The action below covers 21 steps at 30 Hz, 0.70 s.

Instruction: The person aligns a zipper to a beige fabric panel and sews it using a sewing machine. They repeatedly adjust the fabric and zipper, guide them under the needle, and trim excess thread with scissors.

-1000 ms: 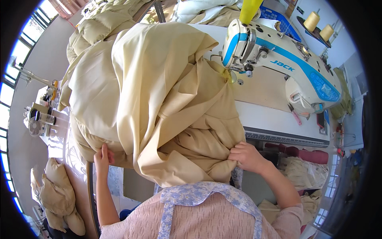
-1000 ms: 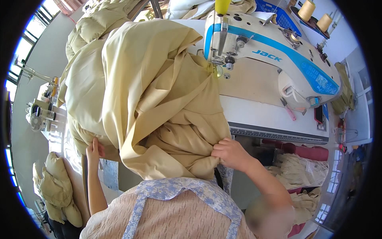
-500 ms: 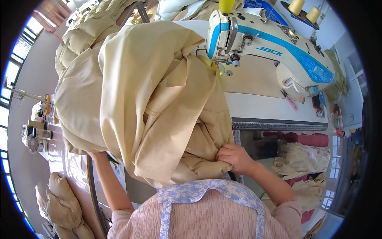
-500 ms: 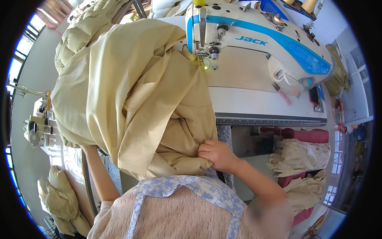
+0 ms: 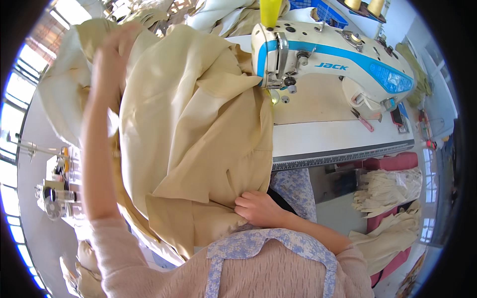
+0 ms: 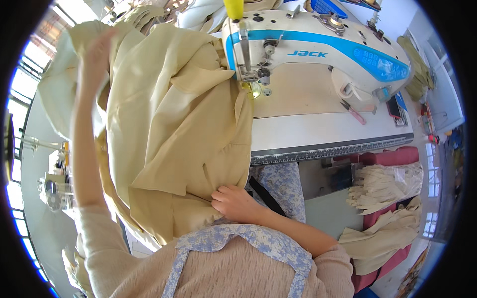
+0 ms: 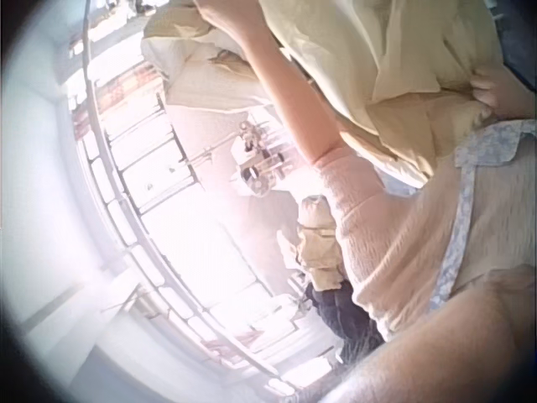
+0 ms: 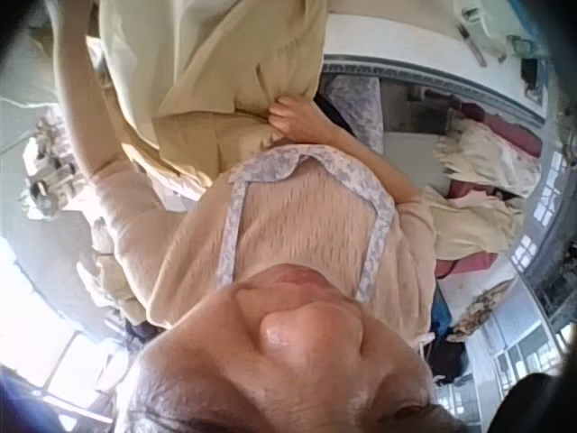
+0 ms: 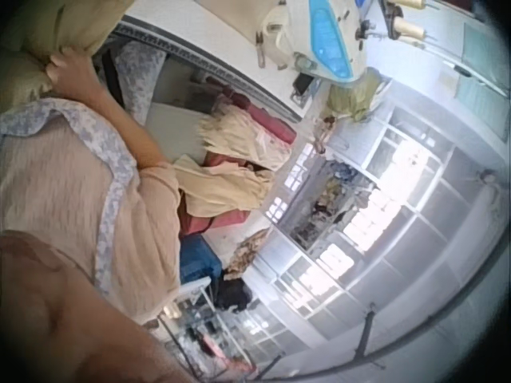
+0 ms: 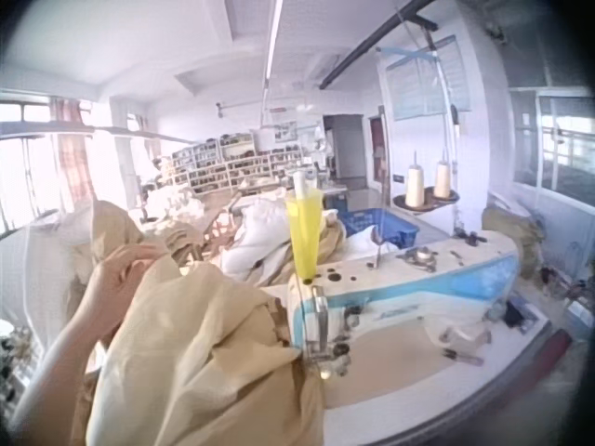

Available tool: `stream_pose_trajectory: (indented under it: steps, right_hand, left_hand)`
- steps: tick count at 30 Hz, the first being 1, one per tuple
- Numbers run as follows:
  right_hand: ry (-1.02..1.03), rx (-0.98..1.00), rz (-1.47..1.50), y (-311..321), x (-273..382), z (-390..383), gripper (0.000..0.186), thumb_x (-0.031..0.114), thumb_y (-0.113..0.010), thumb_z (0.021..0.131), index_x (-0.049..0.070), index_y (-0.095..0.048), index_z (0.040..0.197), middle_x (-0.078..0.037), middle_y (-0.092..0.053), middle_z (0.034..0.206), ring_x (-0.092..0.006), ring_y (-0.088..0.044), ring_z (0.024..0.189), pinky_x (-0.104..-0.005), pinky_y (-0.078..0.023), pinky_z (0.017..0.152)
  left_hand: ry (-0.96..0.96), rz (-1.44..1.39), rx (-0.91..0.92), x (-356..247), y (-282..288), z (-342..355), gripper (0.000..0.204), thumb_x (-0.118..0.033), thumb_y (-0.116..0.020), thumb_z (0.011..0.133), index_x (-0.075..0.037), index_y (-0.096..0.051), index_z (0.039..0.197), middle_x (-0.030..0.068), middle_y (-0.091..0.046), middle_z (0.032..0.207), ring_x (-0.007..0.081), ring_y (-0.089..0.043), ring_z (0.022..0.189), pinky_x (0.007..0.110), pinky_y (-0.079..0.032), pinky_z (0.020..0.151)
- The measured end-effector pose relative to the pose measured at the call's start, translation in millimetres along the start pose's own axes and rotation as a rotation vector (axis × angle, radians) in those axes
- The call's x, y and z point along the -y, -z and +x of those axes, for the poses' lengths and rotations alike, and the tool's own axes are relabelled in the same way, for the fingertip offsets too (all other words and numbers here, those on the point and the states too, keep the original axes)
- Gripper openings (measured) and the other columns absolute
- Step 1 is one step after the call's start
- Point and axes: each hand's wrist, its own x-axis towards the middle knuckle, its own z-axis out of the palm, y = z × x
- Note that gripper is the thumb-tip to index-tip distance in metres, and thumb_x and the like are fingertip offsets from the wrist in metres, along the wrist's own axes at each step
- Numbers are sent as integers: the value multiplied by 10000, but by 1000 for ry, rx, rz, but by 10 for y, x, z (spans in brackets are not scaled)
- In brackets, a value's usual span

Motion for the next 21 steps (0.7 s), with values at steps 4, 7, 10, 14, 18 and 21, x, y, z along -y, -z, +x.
stream_pose_trajectory:
  steps: [4, 7, 10, 14, 18, 21]
  right_hand:
    - [6, 107, -59, 55, -9, -77, 64, 143, -657, 714, 105, -607, 729, -3, -541, 820, -195, -559, 817, -317, -481, 713]
    - [55, 204, -75, 196, -68, -179, 59, 140, -656, 710, 118, -605, 729, -3, -541, 821, -195, -559, 829, -323, -479, 716]
    - [-18, 99, -74, 322, -203, -328, 121, 159, -693, 672, 125, -603, 746, 2, -530, 819, -203, -550, 857, -335, -474, 765]
    - [-84, 137, 103, 241, -106, -582, 153, 124, -745, 735, 119, -678, 872, -5, -604, 910, -215, -574, 954, -332, -474, 879]
    - [-338, -170, 524, 247, -13, -844, 218, 139, -718, 874, 61, -706, 1077, -72, -668, 1086, -245, -631, 1037, -349, -505, 931]
    - [-776, -464, 589, 223, -166, -860, 244, 163, -704, 918, -2, -683, 1096, -152, -673, 1187, -261, -663, 1029, -364, -536, 885]
  left_hand:
    - [-576, 292, 373, -1542, -1144, -1226, 360, -107, -571, 963, -62, -629, 1315, 121, -647, 1340, 250, -619, 1227, 385, -485, 1041]
    - [-350, 49, 525, -1380, -1648, -1335, 404, -103, -568, 960, -74, -602, 1362, 146, -612, 1382, 253, -539, 1325, 356, -415, 1118]
    - [179, -184, 649, -717, -1660, -1135, 310, -153, -534, 1009, -56, -637, 1286, 130, -643, 1318, 272, -578, 1249, 329, -433, 1074]
    - [115, -41, 642, -868, -1615, -1195, 262, -172, -531, 1017, -36, -670, 1194, 129, -677, 1195, 307, -615, 1132, 344, -470, 997]
    - [-186, 34, 425, -1520, -1469, -1248, 171, -111, -629, 942, -28, -690, 1078, 86, -693, 1100, 314, -636, 1069, 423, -507, 933]
    - [-389, -36, 334, -1782, -1524, -1206, 170, -93, -689, 883, -42, -692, 1045, 63, -687, 1125, 294, -622, 1160, 430, -507, 992]
